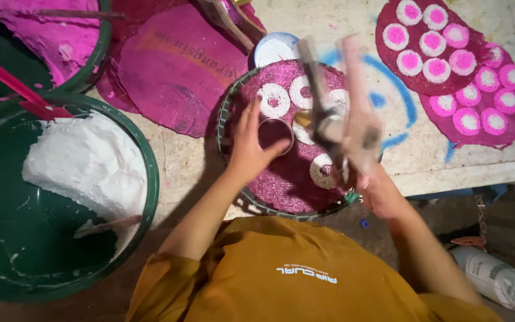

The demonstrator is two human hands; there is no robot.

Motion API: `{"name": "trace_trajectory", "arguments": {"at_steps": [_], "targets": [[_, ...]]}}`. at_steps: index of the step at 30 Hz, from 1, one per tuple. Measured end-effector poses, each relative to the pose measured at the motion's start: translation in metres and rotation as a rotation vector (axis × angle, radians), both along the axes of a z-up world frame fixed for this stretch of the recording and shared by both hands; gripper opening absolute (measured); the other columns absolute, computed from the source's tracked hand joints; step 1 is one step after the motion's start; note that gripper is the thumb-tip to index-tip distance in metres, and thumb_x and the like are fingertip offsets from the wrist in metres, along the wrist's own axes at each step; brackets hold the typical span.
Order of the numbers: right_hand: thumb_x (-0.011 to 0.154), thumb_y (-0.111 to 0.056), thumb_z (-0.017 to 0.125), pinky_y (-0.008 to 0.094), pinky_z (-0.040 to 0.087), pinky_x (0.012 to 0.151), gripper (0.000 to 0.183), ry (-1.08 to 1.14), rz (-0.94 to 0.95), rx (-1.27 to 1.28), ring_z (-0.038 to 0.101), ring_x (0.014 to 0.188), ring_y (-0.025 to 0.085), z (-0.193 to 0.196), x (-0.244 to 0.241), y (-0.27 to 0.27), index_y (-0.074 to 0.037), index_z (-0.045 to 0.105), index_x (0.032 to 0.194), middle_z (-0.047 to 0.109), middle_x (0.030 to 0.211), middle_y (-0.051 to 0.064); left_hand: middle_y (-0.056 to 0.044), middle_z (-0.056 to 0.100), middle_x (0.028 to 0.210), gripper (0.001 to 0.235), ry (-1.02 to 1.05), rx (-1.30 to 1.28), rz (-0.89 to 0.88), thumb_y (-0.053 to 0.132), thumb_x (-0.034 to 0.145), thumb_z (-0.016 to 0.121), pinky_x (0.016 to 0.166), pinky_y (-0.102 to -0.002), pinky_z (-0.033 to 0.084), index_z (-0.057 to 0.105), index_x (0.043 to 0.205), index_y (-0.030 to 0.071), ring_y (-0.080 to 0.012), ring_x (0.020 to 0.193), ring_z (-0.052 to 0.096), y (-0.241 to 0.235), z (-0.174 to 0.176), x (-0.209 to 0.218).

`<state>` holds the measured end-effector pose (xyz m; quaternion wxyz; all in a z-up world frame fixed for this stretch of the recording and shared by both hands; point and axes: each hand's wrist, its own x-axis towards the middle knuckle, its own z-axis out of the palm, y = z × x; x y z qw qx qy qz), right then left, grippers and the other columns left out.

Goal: The person uses a wooden tool to apply white paste from a green bowl onto pink circular bases arranged on a tray, then moves the finished tray aside and prepares a new stack of bases.

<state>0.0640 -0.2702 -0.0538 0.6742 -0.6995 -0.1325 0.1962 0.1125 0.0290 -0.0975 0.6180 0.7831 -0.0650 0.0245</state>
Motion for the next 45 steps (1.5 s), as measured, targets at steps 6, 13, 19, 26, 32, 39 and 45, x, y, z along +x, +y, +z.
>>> {"name": "trace_trajectory", "arguments": {"at_steps": [6,13,19,26,32,39,45], "targets": [[0.084,-0.085,0.036,0.041,0.052,0.097,0.106,0.699,0.560,-0.009,0.067,0.108,0.027,0.009,0.017,0.002,0.000,0.043,0.145,0.069,0.118,0.017,-0.021,0.045,0.161,0.088,0.090,-1.511,-0.695,0.062,0.093,0.064,0.133,-0.051,0.029,0.037,0.157,0.007,-0.0366,0.155,0.040,0.028,0.039,0.029],[0.084,-0.083,0.031,0.041,0.054,0.090,0.102,0.600,0.579,-0.493,0.069,0.103,0.026,0.063,0.082,-0.004,0.002,0.058,0.133,0.075,0.113,0.019,-0.004,0.061,0.111,0.031,-0.191,-1.588,-0.618,0.025,0.092,0.060,0.120,-0.040,0.041,0.061,0.119,0.010,-0.0208,0.115,0.060,0.009,0.024,0.055],[0.093,-0.077,0.020,0.045,0.050,0.078,0.093,0.538,0.354,-0.964,0.065,0.092,0.030,0.085,0.109,0.023,-0.005,0.059,0.137,0.074,0.109,0.017,-0.004,0.060,0.104,0.014,-0.156,-1.856,-0.478,0.022,0.099,0.053,0.114,-0.040,0.042,0.055,0.109,0.012,-0.0213,0.110,0.060,0.005,-0.004,0.090],[0.091,-0.075,0.021,0.039,0.055,0.079,0.093,0.359,0.406,-0.880,0.069,0.086,0.023,0.079,0.102,0.071,0.000,0.067,0.122,0.074,0.094,0.015,-0.002,0.061,0.106,0.024,-0.314,-1.834,-0.553,0.037,0.102,0.055,0.108,-0.037,0.045,0.056,0.110,0.015,-0.0195,0.107,0.059,0.030,-0.035,0.104],[0.091,-0.075,0.022,0.039,0.055,0.074,0.093,0.410,0.379,-0.932,0.066,0.078,0.023,0.082,0.094,0.074,0.002,0.069,0.114,0.072,0.085,0.014,-0.001,0.060,0.104,0.021,-0.242,-1.880,-0.513,0.035,0.100,0.055,0.107,-0.035,0.045,0.055,0.108,0.016,-0.0184,0.104,0.058,0.021,-0.050,0.099],[0.094,-0.070,0.027,0.040,0.053,0.072,0.082,0.195,0.285,-1.018,0.065,0.075,0.021,0.089,0.098,0.059,0.001,0.067,0.103,0.066,0.078,0.011,-0.002,0.057,0.102,0.022,-0.224,-1.929,-0.587,0.036,0.099,0.056,0.106,-0.034,0.045,0.053,0.106,0.016,-0.0189,0.104,0.057,-0.011,-0.050,0.124],[0.097,-0.065,0.029,0.038,0.052,0.069,0.073,0.047,0.260,-0.882,0.063,0.073,0.020,0.073,0.097,0.077,-0.002,0.063,0.109,0.064,0.076,0.011,0.000,0.053,0.100,0.027,-0.268,-1.800,-0.720,0.042,0.097,0.056,0.106,-0.037,0.051,0.052,0.104,0.016,-0.0173,0.102,0.055,0.018,-0.039,0.141]]}}
